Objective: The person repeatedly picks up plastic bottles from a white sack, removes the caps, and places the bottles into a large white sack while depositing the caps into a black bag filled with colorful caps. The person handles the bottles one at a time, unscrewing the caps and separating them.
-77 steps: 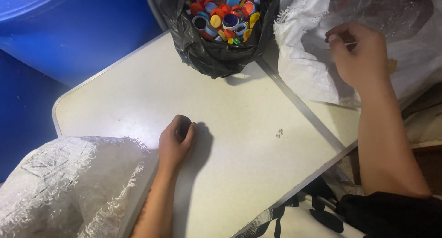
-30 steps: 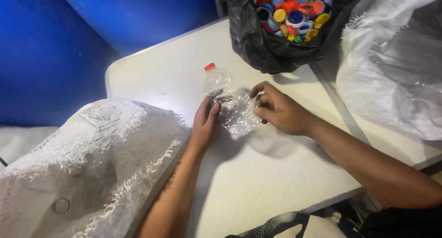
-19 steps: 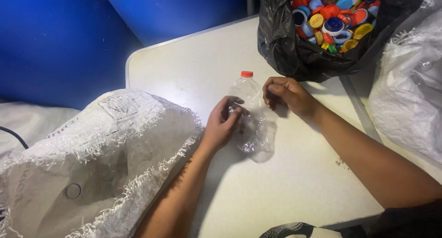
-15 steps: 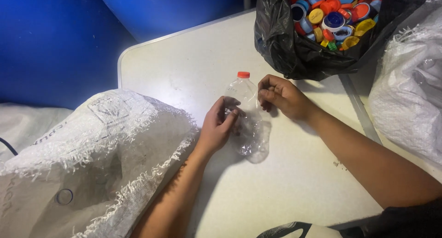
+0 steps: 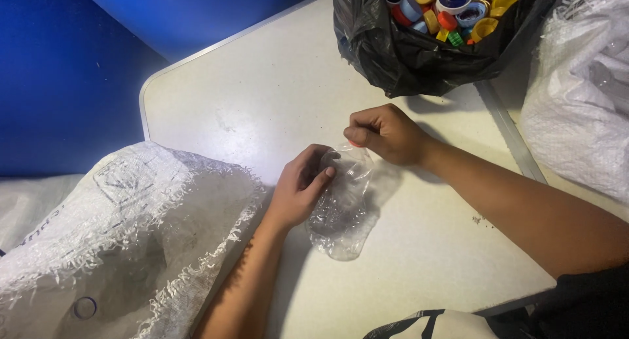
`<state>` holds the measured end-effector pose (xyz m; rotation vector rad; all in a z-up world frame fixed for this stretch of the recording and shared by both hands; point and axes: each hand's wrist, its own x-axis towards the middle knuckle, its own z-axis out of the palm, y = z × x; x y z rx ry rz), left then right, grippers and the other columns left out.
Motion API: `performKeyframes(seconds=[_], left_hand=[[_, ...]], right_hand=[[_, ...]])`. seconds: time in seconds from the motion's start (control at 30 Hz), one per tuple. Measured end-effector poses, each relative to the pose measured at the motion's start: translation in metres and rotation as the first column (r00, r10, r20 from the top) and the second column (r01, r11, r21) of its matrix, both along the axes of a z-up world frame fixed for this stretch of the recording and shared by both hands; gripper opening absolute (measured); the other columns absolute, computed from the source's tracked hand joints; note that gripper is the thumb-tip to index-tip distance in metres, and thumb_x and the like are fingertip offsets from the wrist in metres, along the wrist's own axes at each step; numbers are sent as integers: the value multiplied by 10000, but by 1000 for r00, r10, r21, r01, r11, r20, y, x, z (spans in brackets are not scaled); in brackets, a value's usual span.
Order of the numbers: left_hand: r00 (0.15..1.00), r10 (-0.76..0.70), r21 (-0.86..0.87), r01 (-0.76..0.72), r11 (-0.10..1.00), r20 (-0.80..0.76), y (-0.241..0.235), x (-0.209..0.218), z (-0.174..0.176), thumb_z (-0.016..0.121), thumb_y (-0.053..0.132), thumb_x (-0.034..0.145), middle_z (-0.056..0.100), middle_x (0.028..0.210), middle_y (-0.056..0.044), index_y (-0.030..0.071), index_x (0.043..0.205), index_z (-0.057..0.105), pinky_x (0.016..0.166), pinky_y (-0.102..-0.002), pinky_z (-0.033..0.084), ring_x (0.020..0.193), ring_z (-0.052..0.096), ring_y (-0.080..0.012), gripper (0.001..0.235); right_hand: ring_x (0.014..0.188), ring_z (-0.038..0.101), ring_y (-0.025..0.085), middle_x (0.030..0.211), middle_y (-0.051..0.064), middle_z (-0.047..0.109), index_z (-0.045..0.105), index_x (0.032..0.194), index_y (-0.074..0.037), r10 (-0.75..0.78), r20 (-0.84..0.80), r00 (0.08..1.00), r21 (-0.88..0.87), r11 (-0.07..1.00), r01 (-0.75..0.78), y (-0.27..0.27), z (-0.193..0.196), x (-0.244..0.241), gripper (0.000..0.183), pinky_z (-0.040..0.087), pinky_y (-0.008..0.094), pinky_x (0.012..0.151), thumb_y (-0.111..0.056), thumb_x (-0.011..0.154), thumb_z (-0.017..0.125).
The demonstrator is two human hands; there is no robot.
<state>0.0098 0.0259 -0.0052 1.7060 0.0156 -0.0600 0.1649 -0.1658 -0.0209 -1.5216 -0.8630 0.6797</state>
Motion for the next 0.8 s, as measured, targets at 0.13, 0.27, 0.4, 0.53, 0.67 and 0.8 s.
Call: performKeyframes(seconds=[0.13, 0.27, 0.4, 0.53, 0.67, 0.8], left_hand=[[998, 49, -35, -50, 998, -36, -3, 1, 0, 654, 147, 985, 672, 915, -37, -31, 1191, 596, 756, -243, 519, 841, 603, -77, 278], [992, 45, 108, -31, 994, -121, -5, 0, 8, 689, 208, 976, 699, 841, -34, -19, 1170, 655, 682, -249, 510, 762, 608, -75, 301], [984, 25, 24, -21, 999, -174, 3, -1, -3, 669, 211, 980, 701, 831, -7, -14, 1156, 680, 670, -245, 504, 744, 592, -64, 285], [978, -4, -135, -25, 991, -210, 8, -1, -10, 653, 213, 1006, 669, 828, -3, -27, 1134, 681, 684, -249, 509, 754, 590, -65, 274], [984, -16, -148, -11, 989, -180, 14, -1, -15, 629, 266, 1029, 656, 827, -1, -30, 1121, 685, 692, -244, 502, 760, 582, -64, 315], [982, -24, -200, -14, 980, -189, 24, 1, -28, 623, 289, 1023, 666, 833, -4, -25, 1121, 688, 678, -253, 503, 744, 590, -77, 335]], right_hand=[[564, 491, 129, 594, 43, 519, 552, 708, -45, 41, 398, 916, -69, 998, -15, 5, 17, -11, 500, 423, 336, 542, -436, 1018, 579], [491, 513, 198, 545, 105, 510, 527, 637, -31, 134, 527, 839, -221, 975, -18, 5, 18, -14, 564, 412, 388, 512, -480, 970, 596], [522, 529, 222, 584, 116, 517, 531, 686, -15, 162, 542, 825, -195, 979, -64, 6, 15, -15, 557, 426, 391, 533, -490, 969, 598], [678, 607, 221, 778, 103, 612, 575, 870, -20, 185, 520, 834, -159, 980, -118, 6, 27, -20, 408, 486, 371, 622, -401, 1015, 576], [795, 651, 201, 934, 95, 651, 594, 1019, -22, 223, 468, 855, -201, 969, -142, 5, 39, -21, 285, 534, 343, 709, -307, 1023, 583], [887, 668, 171, 1020, 75, 654, 605, 1119, -24, 243, 425, 872, -143, 969, -200, 4, 45, -17, 263, 563, 322, 784, -272, 1036, 577]])
